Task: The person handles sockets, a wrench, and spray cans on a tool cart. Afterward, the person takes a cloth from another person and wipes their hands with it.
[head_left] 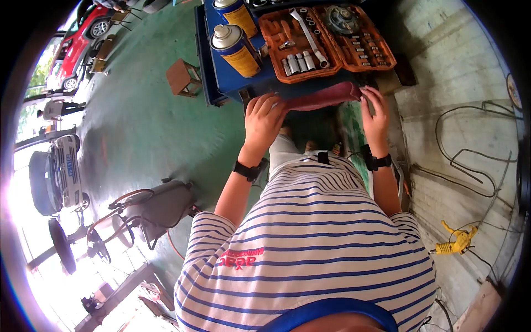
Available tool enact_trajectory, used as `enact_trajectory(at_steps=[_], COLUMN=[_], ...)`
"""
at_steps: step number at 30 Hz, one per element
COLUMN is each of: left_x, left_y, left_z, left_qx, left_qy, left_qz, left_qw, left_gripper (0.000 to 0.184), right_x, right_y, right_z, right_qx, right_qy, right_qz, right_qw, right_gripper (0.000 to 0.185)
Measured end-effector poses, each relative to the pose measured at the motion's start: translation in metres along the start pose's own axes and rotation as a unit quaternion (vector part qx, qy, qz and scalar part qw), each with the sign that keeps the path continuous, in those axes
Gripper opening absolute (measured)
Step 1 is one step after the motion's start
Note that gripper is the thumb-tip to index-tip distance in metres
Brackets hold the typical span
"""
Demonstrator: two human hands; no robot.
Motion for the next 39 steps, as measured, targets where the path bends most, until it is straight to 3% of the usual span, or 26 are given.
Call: enact_trajectory(at_steps=[2,3,4,5,6,8,13,15,19,21,22,24,26,28,29,31,34,39], left_x=[-0.003,-0.003,-0.003,-0.002,-0.001,-0.003,-0.007,-0.008,-0.01,-0.01,-0.011,-0.016,-0.019,-0.02,-0.022,-0.027,-0.035,-0.038], left_y=[-0.003,-0.003,-0.003,-0.004,-0.004,-0.005,-0.007,-0.01,-0.012,-0.012,-0.013,-0.017,-0.016,-0.012,-0.006,-0.001,-0.005,-0.008], left_z=[-0.003,-0.003,-0.004,-0.005,-0.005,-0.006,-0.008,-0.009,-0.009,-0.01,-0.011,-0.015,-0.018,-0.019,-0.019,-0.022,-0.03,-0.037], left_qx=[0.002,0.005,0.005,0.01,0.014,0.018,0.03,0.043,0.05,0.052,0.054,0.073,0.063,0.053,0.026,-0.001,0.0,0.004], left_qy=[0.001,0.002,0.001,0.007,0.013,0.016,0.023,0.025,0.019,0.017,0.017,0.007,-0.001,-0.007,-0.021,-0.034,-0.049,-0.059], left_qz=[-0.008,-0.016,-0.017,-0.024,-0.031,-0.03,-0.033,-0.037,-0.03,-0.031,-0.029,-0.034,0.002,0.038,0.096,0.154,0.158,0.175], left_qw=[1.0,1.0,1.0,1.0,0.999,0.999,0.999,0.998,0.998,0.998,0.998,0.997,0.998,0.998,0.995,0.987,0.986,0.983], left_gripper=[0.022,0.021,0.021,0.02,0.019,0.018,0.017,0.017,0.017,0.02,0.02,0.025,0.028,0.031,0.035,0.039,0.048,0.051], right_x=[-0.006,-0.012,-0.025,-0.032,-0.027,-0.043,-0.039,-0.043,-0.057,-0.061,-0.063,-0.057,-0.063,-0.064,-0.064,-0.058,-0.058,-0.057], right_y=[0.023,0.049,0.07,0.076,0.075,0.071,0.067,0.065,0.097,0.116,0.115,0.112,0.115,0.113,0.116,0.116,0.114,0.091], right_z=[-0.015,-0.024,-0.038,-0.045,-0.043,-0.055,-0.058,-0.059,-0.073,-0.082,-0.083,-0.081,-0.085,-0.076,-0.076,-0.068,-0.061,-0.058], right_qx=[-0.056,-0.194,-0.319,-0.372,-0.372,-0.463,-0.484,-0.473,-0.469,-0.483,-0.484,-0.442,-0.424,-0.361,-0.36,-0.33,-0.267,-0.319], right_qy=[0.005,0.04,0.072,0.058,0.059,0.078,0.092,0.066,0.035,-0.028,-0.03,-0.088,-0.095,-0.106,-0.107,-0.136,-0.151,-0.173], right_qz=[0.043,0.245,0.432,0.521,0.52,0.688,0.68,0.712,0.717,0.56,0.561,0.385,0.353,0.261,0.261,0.123,0.13,0.226], right_qw=[0.997,0.949,0.84,0.766,0.766,0.554,0.542,0.515,0.515,0.672,0.671,0.805,0.828,0.889,0.889,0.926,0.943,0.904], right_gripper=[0.018,0.022,0.027,0.042,0.042,0.051,0.056,0.054,0.046,0.041,0.041,0.044,0.046,0.046,0.046,0.043,0.037,0.032])
Point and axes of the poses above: each hand's wrist, its own z-axis towards the middle knuckle, its own x-axis out of the back of the hand, y = z × x, the point moved 9 cm from there along z, towards the middle knuckle, and after that the axes turned 1 degree about x, right-handed, at the moved point
